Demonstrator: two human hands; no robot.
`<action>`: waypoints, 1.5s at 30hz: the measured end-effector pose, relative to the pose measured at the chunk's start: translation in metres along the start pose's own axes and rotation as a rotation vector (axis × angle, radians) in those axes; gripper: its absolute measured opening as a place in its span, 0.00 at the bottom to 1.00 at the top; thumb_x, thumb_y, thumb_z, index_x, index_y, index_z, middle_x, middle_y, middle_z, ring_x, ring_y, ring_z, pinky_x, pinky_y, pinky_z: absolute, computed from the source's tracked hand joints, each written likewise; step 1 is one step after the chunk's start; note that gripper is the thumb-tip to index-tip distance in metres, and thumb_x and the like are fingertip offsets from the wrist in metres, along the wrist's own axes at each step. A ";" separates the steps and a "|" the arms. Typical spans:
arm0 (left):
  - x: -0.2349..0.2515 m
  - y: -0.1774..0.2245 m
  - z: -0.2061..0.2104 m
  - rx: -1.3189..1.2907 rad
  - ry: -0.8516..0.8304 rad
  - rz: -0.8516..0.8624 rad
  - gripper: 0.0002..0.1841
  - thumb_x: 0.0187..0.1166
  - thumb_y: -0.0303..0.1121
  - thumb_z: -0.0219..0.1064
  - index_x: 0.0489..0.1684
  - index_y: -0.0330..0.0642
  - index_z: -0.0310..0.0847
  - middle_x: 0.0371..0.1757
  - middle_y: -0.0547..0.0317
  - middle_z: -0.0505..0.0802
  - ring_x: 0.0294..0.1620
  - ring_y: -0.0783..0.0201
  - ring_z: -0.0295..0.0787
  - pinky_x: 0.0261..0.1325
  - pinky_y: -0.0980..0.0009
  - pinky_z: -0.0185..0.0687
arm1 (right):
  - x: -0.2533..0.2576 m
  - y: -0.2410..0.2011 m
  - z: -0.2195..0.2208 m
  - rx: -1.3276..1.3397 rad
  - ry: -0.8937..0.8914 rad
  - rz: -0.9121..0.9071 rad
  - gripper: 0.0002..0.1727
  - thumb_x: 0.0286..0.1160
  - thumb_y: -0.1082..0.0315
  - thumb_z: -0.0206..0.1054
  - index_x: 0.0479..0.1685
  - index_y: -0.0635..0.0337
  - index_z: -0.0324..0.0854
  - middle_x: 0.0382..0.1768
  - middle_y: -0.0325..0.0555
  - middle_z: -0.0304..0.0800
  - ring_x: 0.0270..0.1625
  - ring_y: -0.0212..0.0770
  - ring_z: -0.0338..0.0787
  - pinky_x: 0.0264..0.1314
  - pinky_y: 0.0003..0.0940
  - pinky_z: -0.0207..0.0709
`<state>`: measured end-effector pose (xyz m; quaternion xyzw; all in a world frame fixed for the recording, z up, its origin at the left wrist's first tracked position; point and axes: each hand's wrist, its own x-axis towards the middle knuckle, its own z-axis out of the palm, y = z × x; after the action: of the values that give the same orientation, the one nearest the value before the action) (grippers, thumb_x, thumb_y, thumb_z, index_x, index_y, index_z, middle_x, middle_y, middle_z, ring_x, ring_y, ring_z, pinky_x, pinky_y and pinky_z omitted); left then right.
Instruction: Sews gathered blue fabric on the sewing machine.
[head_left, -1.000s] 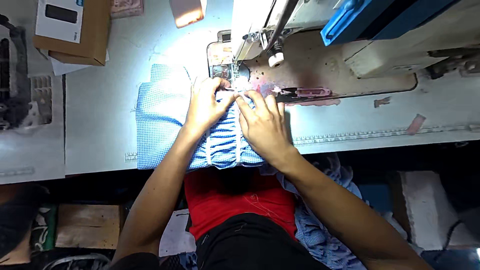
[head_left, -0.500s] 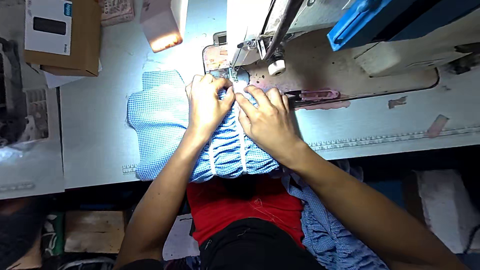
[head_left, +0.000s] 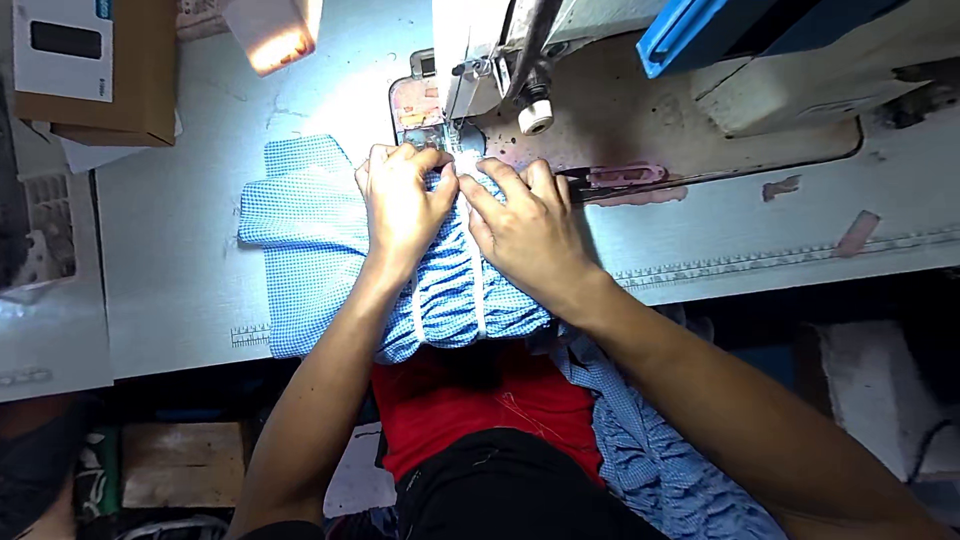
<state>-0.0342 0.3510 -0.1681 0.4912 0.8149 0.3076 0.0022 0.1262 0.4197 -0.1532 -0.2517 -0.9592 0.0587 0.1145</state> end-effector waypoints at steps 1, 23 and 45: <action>0.000 0.000 0.000 -0.002 0.001 0.001 0.11 0.79 0.46 0.67 0.43 0.59 0.97 0.35 0.67 0.92 0.55 0.60 0.83 0.66 0.53 0.63 | 0.000 0.000 0.000 -0.001 0.003 -0.001 0.24 0.89 0.57 0.49 0.77 0.43 0.83 0.76 0.47 0.82 0.59 0.59 0.81 0.52 0.54 0.70; -0.025 -0.007 -0.022 0.051 -0.118 0.569 0.14 0.84 0.48 0.66 0.50 0.54 0.95 0.53 0.65 0.97 0.75 0.52 0.83 0.91 0.36 0.47 | 0.004 0.009 -0.003 0.109 -0.013 0.094 0.26 0.88 0.64 0.45 0.78 0.51 0.79 0.82 0.39 0.78 0.70 0.59 0.78 0.62 0.58 0.68; -0.043 -0.014 -0.024 -0.208 -0.179 0.680 0.15 0.79 0.43 0.74 0.48 0.40 0.96 0.55 0.50 0.97 0.67 0.54 0.91 0.77 0.62 0.80 | 0.016 0.006 0.000 -0.014 0.065 0.088 0.23 0.86 0.62 0.47 0.67 0.57 0.84 0.69 0.51 0.87 0.69 0.64 0.79 0.62 0.62 0.65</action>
<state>-0.0301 0.2999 -0.1690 0.7563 0.5659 0.3276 0.0209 0.1153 0.4333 -0.1511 -0.2961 -0.9434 0.0488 0.1411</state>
